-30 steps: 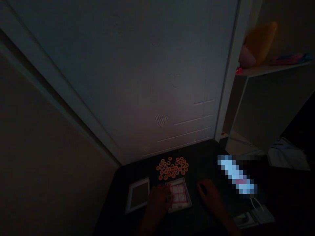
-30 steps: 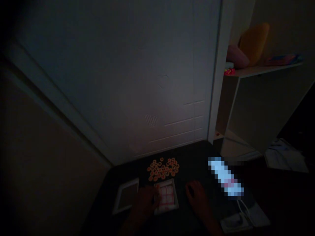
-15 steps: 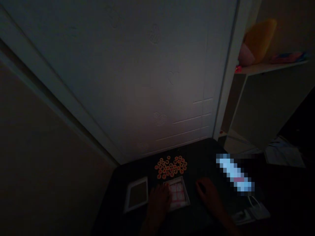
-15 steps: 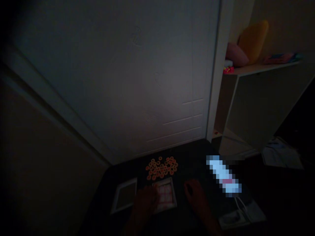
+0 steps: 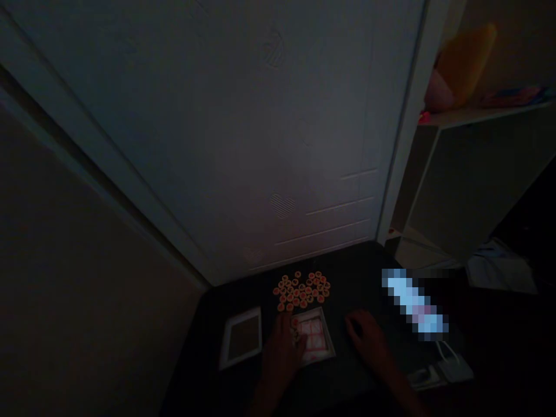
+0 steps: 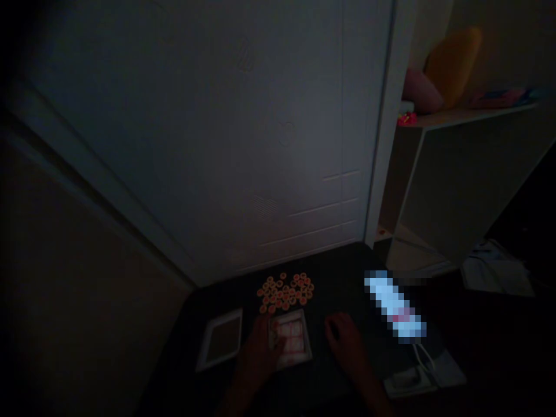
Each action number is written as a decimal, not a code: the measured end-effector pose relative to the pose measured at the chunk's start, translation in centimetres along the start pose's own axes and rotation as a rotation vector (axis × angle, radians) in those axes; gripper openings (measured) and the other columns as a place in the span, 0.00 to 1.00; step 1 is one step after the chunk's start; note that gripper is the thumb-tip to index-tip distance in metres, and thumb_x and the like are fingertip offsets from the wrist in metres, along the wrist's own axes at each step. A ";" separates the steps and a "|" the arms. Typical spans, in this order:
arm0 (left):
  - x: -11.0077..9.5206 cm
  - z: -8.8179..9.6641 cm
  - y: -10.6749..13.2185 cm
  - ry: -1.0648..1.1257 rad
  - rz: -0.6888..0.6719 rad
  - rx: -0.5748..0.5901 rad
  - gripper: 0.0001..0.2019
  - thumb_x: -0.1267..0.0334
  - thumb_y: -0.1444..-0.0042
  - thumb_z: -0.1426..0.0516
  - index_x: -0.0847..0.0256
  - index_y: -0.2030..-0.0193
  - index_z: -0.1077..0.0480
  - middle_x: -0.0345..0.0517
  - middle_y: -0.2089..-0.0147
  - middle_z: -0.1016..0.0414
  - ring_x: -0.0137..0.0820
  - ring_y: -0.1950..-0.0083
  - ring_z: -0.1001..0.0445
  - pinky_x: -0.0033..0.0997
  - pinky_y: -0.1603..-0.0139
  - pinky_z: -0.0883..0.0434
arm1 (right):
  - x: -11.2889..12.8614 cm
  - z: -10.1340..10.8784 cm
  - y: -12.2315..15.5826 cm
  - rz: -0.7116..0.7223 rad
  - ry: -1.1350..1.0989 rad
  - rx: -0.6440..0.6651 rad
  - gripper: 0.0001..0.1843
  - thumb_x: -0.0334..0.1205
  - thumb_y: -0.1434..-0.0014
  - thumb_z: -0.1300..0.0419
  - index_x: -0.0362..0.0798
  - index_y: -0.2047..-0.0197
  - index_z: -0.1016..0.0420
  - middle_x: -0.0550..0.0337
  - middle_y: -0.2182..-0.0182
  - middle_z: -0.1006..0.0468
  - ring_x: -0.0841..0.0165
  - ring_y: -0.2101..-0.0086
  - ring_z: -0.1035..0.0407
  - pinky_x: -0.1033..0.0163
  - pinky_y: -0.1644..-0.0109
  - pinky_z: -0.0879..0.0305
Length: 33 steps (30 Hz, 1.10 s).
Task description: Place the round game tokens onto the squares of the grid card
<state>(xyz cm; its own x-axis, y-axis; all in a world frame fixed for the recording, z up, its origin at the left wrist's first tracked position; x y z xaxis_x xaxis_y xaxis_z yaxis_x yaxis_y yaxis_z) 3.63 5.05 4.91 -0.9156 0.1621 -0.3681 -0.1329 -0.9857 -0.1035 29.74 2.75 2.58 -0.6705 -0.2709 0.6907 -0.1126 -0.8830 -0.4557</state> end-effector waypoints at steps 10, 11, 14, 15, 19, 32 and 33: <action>0.2 -0.1 -0.5 0.079 -0.005 0.040 0.23 0.61 0.35 0.50 0.58 0.34 0.40 0.53 0.38 0.30 0.37 0.39 0.28 0.34 0.42 0.31 | -0.1 -0.1 0.1 -0.009 -0.009 0.010 0.12 0.44 0.32 0.46 0.51 0.59 0.22 0.53 0.64 0.19 0.60 0.61 0.26 0.54 0.54 0.29; 0.3 -0.2 -0.5 0.074 -0.004 0.041 0.23 0.60 0.35 0.50 0.58 0.34 0.40 0.53 0.38 0.30 0.37 0.39 0.28 0.33 0.42 0.31 | 0.0 -0.1 0.1 -0.007 -0.008 0.009 0.12 0.44 0.32 0.46 0.51 0.59 0.22 0.53 0.63 0.19 0.59 0.61 0.26 0.54 0.54 0.29; 0.6 -0.3 -0.7 0.058 0.013 0.026 0.23 0.57 0.35 0.49 0.58 0.34 0.39 0.54 0.38 0.30 0.38 0.39 0.28 0.34 0.43 0.31 | 0.0 0.1 0.1 -0.008 0.002 -0.002 0.12 0.44 0.32 0.46 0.51 0.59 0.21 0.52 0.64 0.19 0.59 0.61 0.26 0.54 0.54 0.29; 0.6 -0.2 -0.9 0.053 0.012 0.014 0.23 0.57 0.35 0.49 0.58 0.35 0.39 0.53 0.39 0.30 0.38 0.39 0.28 0.35 0.43 0.30 | 0.0 0.1 0.1 -0.006 0.004 -0.004 0.13 0.45 0.32 0.46 0.51 0.59 0.21 0.52 0.64 0.19 0.59 0.61 0.26 0.54 0.54 0.29; 0.1 0.8 -1.2 0.013 -0.022 -0.094 0.18 0.59 0.35 0.49 0.56 0.39 0.34 0.52 0.41 0.29 0.40 0.41 0.27 0.37 0.44 0.29 | -0.1 0.0 0.2 -0.001 0.003 -0.005 0.13 0.45 0.32 0.46 0.51 0.60 0.21 0.52 0.63 0.19 0.59 0.60 0.26 0.54 0.54 0.29; -0.9 1.8 -1.1 -0.101 -0.072 -0.107 0.07 0.64 0.38 0.46 0.59 0.59 0.26 0.55 0.42 0.27 0.43 0.43 0.27 0.44 0.42 0.29 | -0.4 -0.4 0.3 -0.006 -0.001 0.020 0.12 0.44 0.32 0.46 0.51 0.58 0.23 0.52 0.62 0.20 0.59 0.60 0.27 0.53 0.53 0.30; -1.1 2.0 -1.2 -0.091 -0.080 -0.118 0.07 0.63 0.38 0.46 0.59 0.59 0.26 0.55 0.43 0.26 0.43 0.43 0.27 0.44 0.42 0.29 | -0.4 -0.3 0.3 -0.005 -0.001 0.017 0.12 0.44 0.32 0.46 0.51 0.58 0.23 0.52 0.62 0.20 0.59 0.60 0.26 0.53 0.53 0.30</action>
Point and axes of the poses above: each hand's wrist, its own y-axis away from the middle knuckle, its own z-axis out of the back of the hand, x = y × z, the point moved 9 cm from there along -y, towards the middle knuckle
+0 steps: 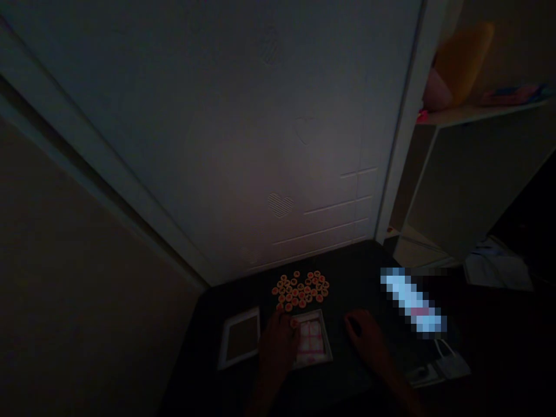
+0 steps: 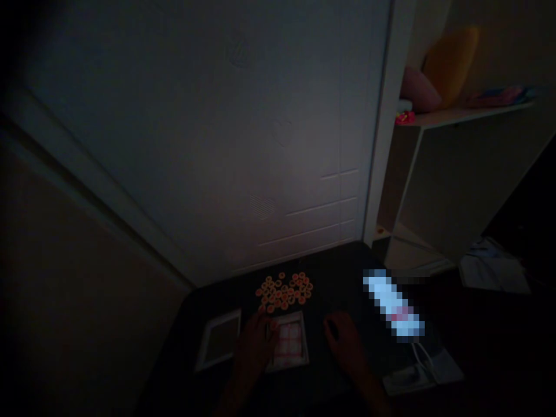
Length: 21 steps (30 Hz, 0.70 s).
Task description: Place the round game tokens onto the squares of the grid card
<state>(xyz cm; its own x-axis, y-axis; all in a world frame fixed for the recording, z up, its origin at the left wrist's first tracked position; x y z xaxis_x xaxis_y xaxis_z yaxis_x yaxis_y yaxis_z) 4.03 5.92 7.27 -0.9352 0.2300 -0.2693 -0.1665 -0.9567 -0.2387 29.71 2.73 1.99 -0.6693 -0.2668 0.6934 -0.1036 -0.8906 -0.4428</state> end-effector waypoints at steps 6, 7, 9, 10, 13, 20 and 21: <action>1.6 1.8 -0.8 0.059 0.021 -0.077 0.11 0.58 0.36 0.48 0.57 0.55 0.26 0.51 0.47 0.25 0.41 0.47 0.25 0.42 0.46 0.27 | 0.0 0.1 0.0 0.007 0.009 -0.013 0.12 0.44 0.32 0.46 0.51 0.58 0.22 0.53 0.62 0.20 0.60 0.60 0.26 0.55 0.54 0.29; 2.3 2.0 -0.9 0.047 0.024 -0.084 0.12 0.58 0.36 0.48 0.58 0.55 0.26 0.51 0.48 0.24 0.41 0.49 0.24 0.42 0.48 0.27 | 0.0 0.1 0.0 0.009 0.012 -0.016 0.11 0.44 0.32 0.46 0.51 0.58 0.22 0.53 0.62 0.20 0.60 0.60 0.26 0.55 0.54 0.29; 3.2 2.5 -1.0 -0.005 -0.001 -0.105 0.13 0.58 0.35 0.49 0.59 0.56 0.26 0.51 0.52 0.23 0.42 0.51 0.25 0.43 0.48 0.28 | 0.0 0.0 0.0 0.018 0.017 -0.007 0.11 0.43 0.32 0.45 0.51 0.58 0.22 0.53 0.62 0.19 0.60 0.60 0.26 0.55 0.53 0.30; 3.5 2.6 -1.0 -0.038 -0.029 -0.104 0.13 0.58 0.35 0.50 0.59 0.57 0.25 0.51 0.54 0.23 0.42 0.51 0.25 0.44 0.48 0.29 | 0.1 0.0 0.0 0.021 0.019 -0.006 0.11 0.43 0.32 0.45 0.51 0.58 0.23 0.53 0.63 0.19 0.60 0.60 0.26 0.54 0.53 0.30; 3.7 2.3 -0.6 -0.113 -0.102 -0.046 0.13 0.60 0.35 0.50 0.58 0.61 0.24 0.49 0.57 0.22 0.42 0.52 0.26 0.43 0.47 0.32 | 0.1 0.0 0.0 0.020 0.030 -0.016 0.10 0.42 0.32 0.45 0.51 0.58 0.23 0.54 0.63 0.19 0.59 0.60 0.26 0.54 0.53 0.30; 3.6 1.2 0.0 -0.174 -0.141 0.066 0.14 0.62 0.34 0.51 0.58 0.60 0.24 0.48 0.58 0.23 0.40 0.52 0.27 0.43 0.46 0.35 | -0.2 -0.2 0.1 0.016 0.026 0.001 0.10 0.41 0.32 0.45 0.51 0.58 0.23 0.54 0.62 0.19 0.59 0.60 0.26 0.54 0.53 0.30; 3.7 1.1 0.0 -0.176 -0.137 0.063 0.14 0.61 0.34 0.51 0.58 0.61 0.24 0.48 0.59 0.23 0.40 0.52 0.27 0.43 0.46 0.35 | -0.3 -0.2 0.1 0.014 0.026 0.008 0.10 0.42 0.32 0.45 0.51 0.58 0.23 0.53 0.62 0.19 0.59 0.60 0.26 0.54 0.53 0.30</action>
Point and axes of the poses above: each hand's wrist, its own y-axis away from the middle knuckle, its own z-axis out of the back of the hand, x = y × z, the point moved 9 cm from there along -y, towards the middle knuckle
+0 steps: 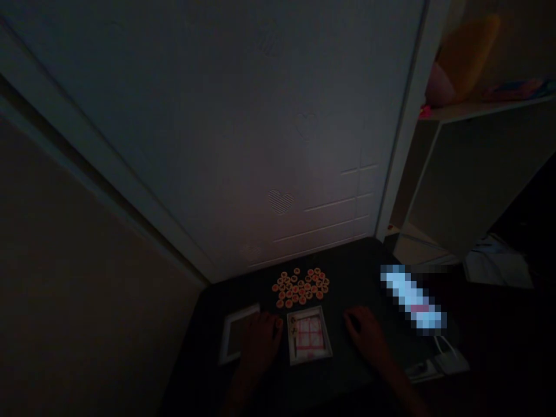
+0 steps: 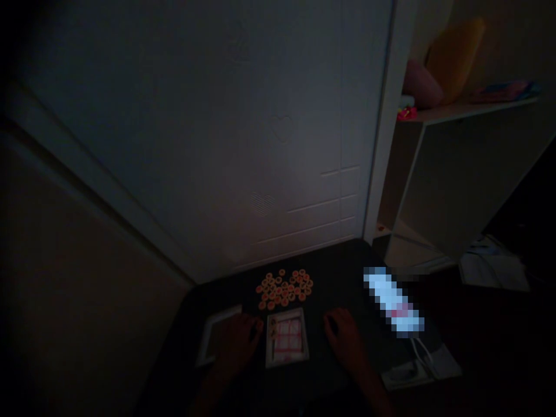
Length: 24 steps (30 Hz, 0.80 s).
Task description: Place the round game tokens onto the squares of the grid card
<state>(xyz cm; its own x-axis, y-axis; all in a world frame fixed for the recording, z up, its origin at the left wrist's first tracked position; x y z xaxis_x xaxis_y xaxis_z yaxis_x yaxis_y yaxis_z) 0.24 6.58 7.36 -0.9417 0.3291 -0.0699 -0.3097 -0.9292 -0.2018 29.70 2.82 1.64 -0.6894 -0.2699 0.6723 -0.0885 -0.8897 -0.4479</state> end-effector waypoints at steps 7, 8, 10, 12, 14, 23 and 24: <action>0.2 0.2 0.9 0.085 0.031 -0.055 0.14 0.61 0.35 0.49 0.57 0.49 0.26 0.50 0.52 0.22 0.45 0.47 0.28 0.49 0.44 0.33 | -0.2 0.0 0.0 -0.011 0.008 -0.002 0.09 0.42 0.33 0.44 0.51 0.59 0.22 0.54 0.62 0.19 0.59 0.60 0.25 0.54 0.54 0.29; 0.0 0.3 1.1 0.121 0.033 -0.063 0.14 0.61 0.35 0.49 0.57 0.48 0.26 0.51 0.52 0.23 0.44 0.47 0.28 0.49 0.43 0.32 | -0.2 0.0 0.0 -0.012 0.008 0.000 0.09 0.42 0.33 0.44 0.51 0.59 0.22 0.54 0.62 0.19 0.59 0.60 0.25 0.55 0.54 0.29; -0.5 0.3 1.4 0.208 0.040 -0.067 0.15 0.58 0.34 0.49 0.58 0.47 0.27 0.51 0.51 0.23 0.42 0.47 0.26 0.46 0.44 0.30 | -0.1 0.0 0.0 -0.011 0.004 0.009 0.09 0.42 0.33 0.44 0.51 0.58 0.23 0.54 0.62 0.19 0.59 0.60 0.26 0.55 0.54 0.29; -1.1 0.1 1.5 0.278 0.070 -0.054 0.17 0.54 0.34 0.49 0.58 0.44 0.30 0.51 0.47 0.25 0.40 0.47 0.25 0.42 0.45 0.28 | -0.1 0.0 0.0 -0.010 0.003 0.012 0.09 0.42 0.33 0.44 0.51 0.58 0.23 0.53 0.62 0.20 0.59 0.60 0.26 0.55 0.54 0.29; -1.7 -0.2 1.2 0.294 0.107 -0.037 0.21 0.52 0.34 0.50 0.57 0.38 0.35 0.52 0.40 0.29 0.39 0.42 0.26 0.39 0.44 0.27 | -0.1 -0.1 0.0 -0.007 0.002 0.014 0.10 0.42 0.33 0.45 0.51 0.59 0.23 0.53 0.62 0.20 0.59 0.60 0.26 0.54 0.53 0.30; -3.5 -3.0 -0.9 0.030 0.192 0.166 0.23 0.61 0.35 0.49 0.57 0.33 0.39 0.57 0.29 0.40 0.41 0.42 0.25 0.36 0.49 0.26 | 0.6 0.5 -0.2 0.002 -0.013 -0.012 0.10 0.43 0.32 0.45 0.51 0.57 0.23 0.53 0.63 0.20 0.59 0.61 0.26 0.55 0.55 0.29; -3.5 -3.3 -1.0 0.019 0.189 0.177 0.23 0.62 0.35 0.49 0.58 0.33 0.39 0.57 0.30 0.39 0.41 0.43 0.24 0.35 0.50 0.26 | 0.6 0.5 -0.2 -0.001 -0.013 -0.011 0.10 0.43 0.32 0.46 0.51 0.57 0.23 0.53 0.63 0.20 0.59 0.61 0.26 0.54 0.55 0.29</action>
Point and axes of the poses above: each hand's wrist, its own y-axis away from the middle knuckle, its own z-axis out of the back of the hand, x = y × z, the point moved 9 cm from there along -y, towards the middle knuckle
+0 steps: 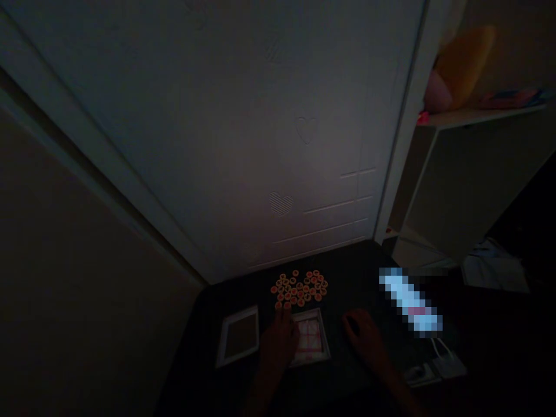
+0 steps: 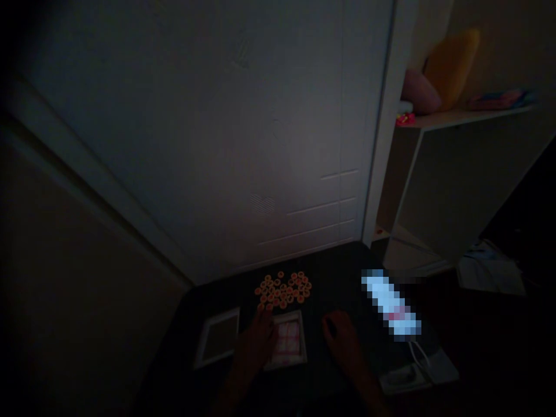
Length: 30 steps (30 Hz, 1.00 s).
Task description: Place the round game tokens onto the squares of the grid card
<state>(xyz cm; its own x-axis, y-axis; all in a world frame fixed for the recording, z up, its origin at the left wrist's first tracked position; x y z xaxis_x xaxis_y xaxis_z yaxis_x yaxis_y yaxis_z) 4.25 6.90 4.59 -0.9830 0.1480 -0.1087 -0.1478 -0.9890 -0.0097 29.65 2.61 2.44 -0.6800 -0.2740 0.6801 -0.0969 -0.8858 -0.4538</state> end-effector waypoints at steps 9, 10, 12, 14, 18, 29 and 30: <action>-0.1 0.6 0.2 0.070 -0.049 -0.030 0.19 0.64 0.34 0.51 0.58 0.37 0.35 0.53 0.36 0.31 0.37 0.47 0.22 0.33 0.50 0.26 | -0.3 -0.2 0.0 -0.007 0.008 0.001 0.10 0.42 0.33 0.45 0.51 0.59 0.23 0.54 0.63 0.20 0.60 0.61 0.26 0.55 0.54 0.29; 0.0 1.2 0.5 0.098 -0.061 -0.077 0.18 0.63 0.33 0.52 0.58 0.38 0.35 0.53 0.37 0.29 0.37 0.45 0.23 0.34 0.48 0.26 | -0.3 -0.2 0.0 -0.010 0.009 0.003 0.10 0.42 0.33 0.45 0.51 0.59 0.23 0.54 0.64 0.20 0.60 0.61 0.26 0.55 0.54 0.29; 0.4 2.2 1.6 0.165 -0.063 -0.168 0.17 0.59 0.32 0.53 0.57 0.40 0.33 0.52 0.40 0.27 0.37 0.44 0.24 0.35 0.47 0.27 | -0.2 -0.2 -0.1 -0.013 0.010 0.008 0.10 0.42 0.32 0.46 0.52 0.59 0.23 0.54 0.64 0.20 0.59 0.61 0.26 0.54 0.54 0.29; 1.5 2.5 2.9 0.226 -0.013 -0.204 0.18 0.55 0.32 0.53 0.57 0.41 0.32 0.51 0.44 0.25 0.38 0.45 0.23 0.36 0.49 0.26 | -0.2 -0.2 -0.1 -0.013 0.013 0.004 0.11 0.43 0.32 0.46 0.52 0.59 0.23 0.53 0.64 0.20 0.59 0.61 0.26 0.54 0.54 0.29; 2.9 0.8 5.5 0.330 0.090 -0.122 0.22 0.51 0.32 0.53 0.57 0.37 0.35 0.47 0.54 0.20 0.36 0.55 0.20 0.33 0.54 0.25 | -0.3 -0.1 0.0 -0.010 0.020 0.004 0.12 0.44 0.32 0.46 0.51 0.59 0.22 0.52 0.63 0.20 0.58 0.60 0.26 0.53 0.54 0.29; 1.6 -1.6 9.0 0.421 -0.053 -0.180 0.21 0.51 0.36 0.48 0.54 0.40 0.29 0.50 0.51 0.20 0.39 0.52 0.21 0.37 0.50 0.24 | -1.2 -0.4 0.3 -0.031 -0.002 0.010 0.13 0.48 0.33 0.45 0.51 0.58 0.22 0.52 0.62 0.19 0.58 0.60 0.25 0.52 0.54 0.29; 1.7 -1.5 9.1 0.413 -0.056 -0.198 0.20 0.51 0.36 0.47 0.53 0.41 0.29 0.50 0.49 0.20 0.39 0.50 0.21 0.38 0.49 0.25 | -1.2 -0.4 0.3 -0.034 -0.004 0.012 0.13 0.48 0.33 0.45 0.51 0.58 0.22 0.52 0.62 0.19 0.58 0.60 0.25 0.52 0.54 0.29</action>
<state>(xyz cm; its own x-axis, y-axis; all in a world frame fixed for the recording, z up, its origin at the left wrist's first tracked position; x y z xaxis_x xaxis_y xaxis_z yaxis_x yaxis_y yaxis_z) 1.44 -1.81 2.78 -0.8427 0.2255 -0.4889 -0.1360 -0.9678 -0.2120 30.12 2.88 1.27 -0.6735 -0.2455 0.6972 -0.1109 -0.8990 -0.4236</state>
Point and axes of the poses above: each hand's wrist, its own y-axis away from the middle knuckle, its own z-axis out of the back of the hand, x = y × z, the point moved 9 cm from there along -y, towards the middle knuckle
